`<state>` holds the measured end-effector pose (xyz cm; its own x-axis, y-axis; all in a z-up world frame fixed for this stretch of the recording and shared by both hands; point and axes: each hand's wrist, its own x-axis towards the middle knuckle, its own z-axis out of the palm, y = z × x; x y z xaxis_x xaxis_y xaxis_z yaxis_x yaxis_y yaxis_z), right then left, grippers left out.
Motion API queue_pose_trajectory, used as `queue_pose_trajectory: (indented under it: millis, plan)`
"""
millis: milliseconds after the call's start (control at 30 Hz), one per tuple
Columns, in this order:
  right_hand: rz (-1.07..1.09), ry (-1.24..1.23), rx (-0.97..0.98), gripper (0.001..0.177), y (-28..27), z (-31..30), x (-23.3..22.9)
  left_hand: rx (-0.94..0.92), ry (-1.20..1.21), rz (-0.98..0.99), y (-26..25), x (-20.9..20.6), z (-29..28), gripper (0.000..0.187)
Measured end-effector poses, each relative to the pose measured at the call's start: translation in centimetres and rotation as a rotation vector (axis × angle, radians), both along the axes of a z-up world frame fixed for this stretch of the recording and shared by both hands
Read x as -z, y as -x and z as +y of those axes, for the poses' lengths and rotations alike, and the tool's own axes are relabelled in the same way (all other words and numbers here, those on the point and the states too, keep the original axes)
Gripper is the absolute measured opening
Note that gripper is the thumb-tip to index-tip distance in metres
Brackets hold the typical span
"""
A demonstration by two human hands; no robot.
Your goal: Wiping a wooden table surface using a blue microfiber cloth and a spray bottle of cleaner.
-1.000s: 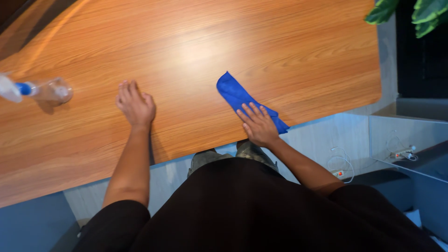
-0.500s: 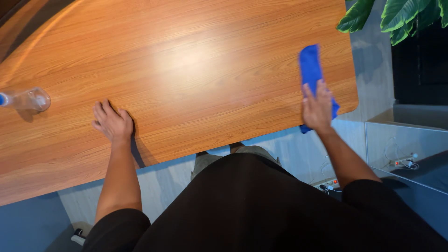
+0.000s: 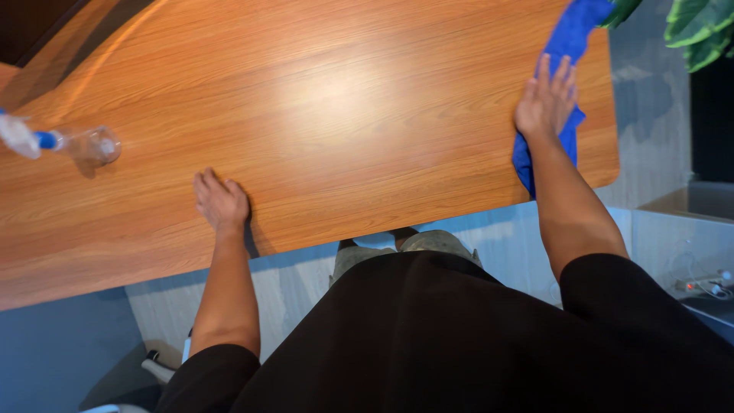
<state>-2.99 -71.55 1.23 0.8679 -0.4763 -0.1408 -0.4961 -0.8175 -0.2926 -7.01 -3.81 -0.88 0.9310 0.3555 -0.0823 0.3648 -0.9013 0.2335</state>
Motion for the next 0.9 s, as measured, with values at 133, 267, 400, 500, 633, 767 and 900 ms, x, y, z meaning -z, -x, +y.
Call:
queue_pose_trajectory:
  millis: [133,267,400,500,633,767,900]
  plan:
    - [-0.03,0.057,-0.318,0.059,-2.1,7.4,0.6,0.016,-0.012,0.017,-0.4,0.1,0.5,0.056]
    - [-0.081,-0.002,-0.655,0.061,-0.9,16.9,0.3,0.025,0.006,0.027,-0.4,-0.4,0.8,0.058]
    - [0.024,0.0,-0.827,0.06,3.3,25.3,-2.6,0.055,-0.003,-0.013,-0.6,-1.1,1.1,0.057]
    - [0.105,0.009,-1.06,0.059,6.7,29.3,-3.9,0.07,0.022,0.044,-1.0,-2.2,1.4,0.056]
    - [0.083,-0.038,-1.34,0.057,9.7,31.7,-4.0,0.117,0.086,0.043,-2.4,-2.4,2.0,0.056]
    - [0.175,-0.162,-1.543,0.053,9.5,34.1,-4.9,0.215,0.093,-0.028,-4.6,-1.7,2.6,0.059]
    - [0.186,-0.235,-1.564,0.051,7.3,37.5,-5.3,0.252,0.098,-0.114,-5.3,-1.0,3.7,0.061]
